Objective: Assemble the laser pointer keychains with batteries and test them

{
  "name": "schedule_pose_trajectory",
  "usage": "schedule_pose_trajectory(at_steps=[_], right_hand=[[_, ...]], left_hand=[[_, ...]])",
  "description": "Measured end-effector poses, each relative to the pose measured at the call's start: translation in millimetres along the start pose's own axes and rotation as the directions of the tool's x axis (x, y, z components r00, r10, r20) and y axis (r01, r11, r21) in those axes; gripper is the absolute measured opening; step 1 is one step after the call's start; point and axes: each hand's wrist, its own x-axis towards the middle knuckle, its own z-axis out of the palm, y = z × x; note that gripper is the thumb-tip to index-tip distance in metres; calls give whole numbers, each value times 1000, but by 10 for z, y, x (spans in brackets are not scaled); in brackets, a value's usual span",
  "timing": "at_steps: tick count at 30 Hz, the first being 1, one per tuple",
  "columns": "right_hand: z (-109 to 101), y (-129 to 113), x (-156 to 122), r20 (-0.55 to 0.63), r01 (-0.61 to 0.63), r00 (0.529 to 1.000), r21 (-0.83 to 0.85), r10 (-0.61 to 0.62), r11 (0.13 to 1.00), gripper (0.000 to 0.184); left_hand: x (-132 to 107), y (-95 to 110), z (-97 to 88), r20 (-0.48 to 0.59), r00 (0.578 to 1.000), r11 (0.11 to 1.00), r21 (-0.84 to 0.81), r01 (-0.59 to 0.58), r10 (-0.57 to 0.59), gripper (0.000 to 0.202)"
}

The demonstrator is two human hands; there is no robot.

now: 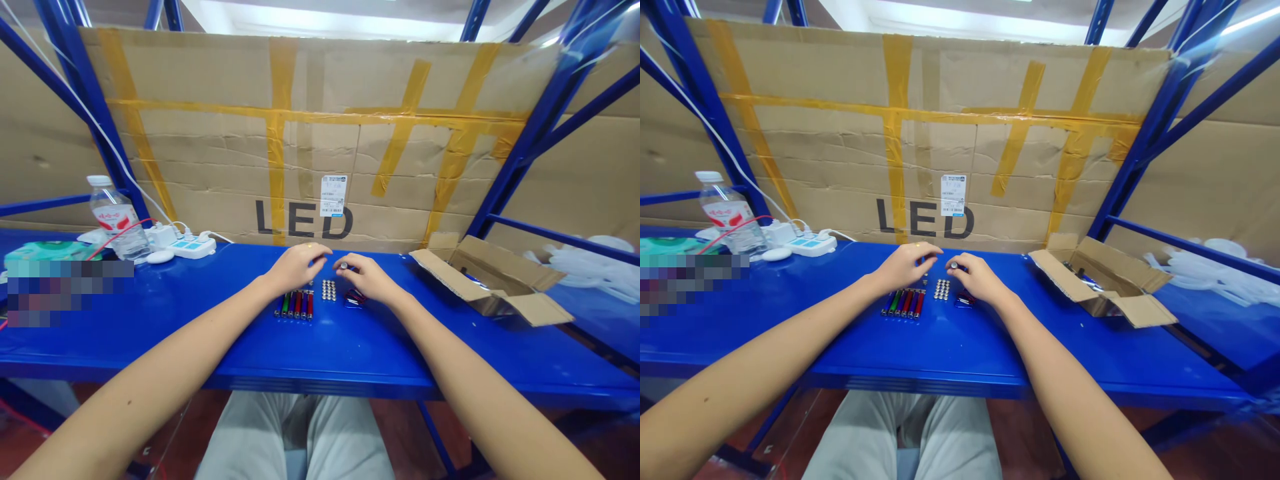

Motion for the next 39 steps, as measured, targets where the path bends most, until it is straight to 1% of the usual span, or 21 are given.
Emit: schedule_pose_trajectory(at_steps=[2,4,6,8,12,14,16,18,20,22,23,24,25,26,28,29,31,32,34,36,39], right_hand=[[-17,6,-6,-4,-12,1000,44,13,999,16],[-24,7,-13,-8,-27,1000,75,27,997,19],[-26,0,-18,-12,-39,999,94,40,995,21],[-27,-16,-21,-12,-71,997,113,73,991,23],[-26,-37,-20,-5,-127,992,143,129,982,20],[-19,-24,-18,-8,-130,991,169,134,977,15],[-8,1,-16,-12,-140,989,211,146,967,12],[3,24,-15,-11,-150,987,244,158,958,11],[10,35,-16,-3,-154,987,256,160,954,11],[10,31,-17,6,-154,988,258,157,954,10],[8,25,-17,11,-152,988,256,155,955,9],[6,18,-16,15,-152,988,248,153,957,9],[3,11,-14,20,-153,988,235,153,960,8],[1,4,-12,25,-156,988,220,154,963,8],[-1,-6,-8,33,-162,987,189,159,968,7],[0,-10,-7,39,-164,986,178,159,970,7],[6,-18,-8,49,-156,988,167,150,974,9],[11,-24,-10,57,-152,988,165,144,974,9],[19,-40,-16,73,-144,988,167,134,975,10],[24,-64,-22,82,-135,989,175,122,975,11],[25,-100,-24,95,-129,989,214,111,968,12]], left_hand=[[-26,-142,-54,93,993,995,80,60,-68,23],[-68,-289,-82,199,969,982,146,116,-144,25],[-114,-404,-77,280,938,973,165,161,-203,28],[-146,-467,-46,337,913,969,162,186,-231,31],[-141,-468,39,392,885,965,179,193,-250,30],[-111,-449,68,397,883,963,189,190,-252,25],[-78,-437,80,406,870,957,186,221,-280,19],[-53,-437,74,427,839,942,165,294,-337,13],[-44,-445,55,455,799,918,148,367,-393,10],[-52,-455,26,478,773,906,145,398,-417,12],[-59,-455,10,480,773,907,148,395,-415,13],[-66,-449,-7,470,784,912,152,380,-405,14],[-70,-433,-24,442,808,921,152,359,-388,15],[-71,-405,-40,399,842,931,145,334,-364,15],[-59,-312,-63,272,914,953,110,281,-301,17],[-48,-250,-67,207,943,965,74,252,-262,18],[-23,-109,-57,81,984,987,33,159,-162,20],[-12,-42,-41,28,995,995,24,100,-100,20],[-1,66,7,-18,1000,1000,24,-10,10,20],[-5,123,64,-18,995,995,35,-95,95,21],[-24,129,117,-15,984,982,65,-175,177,22]])
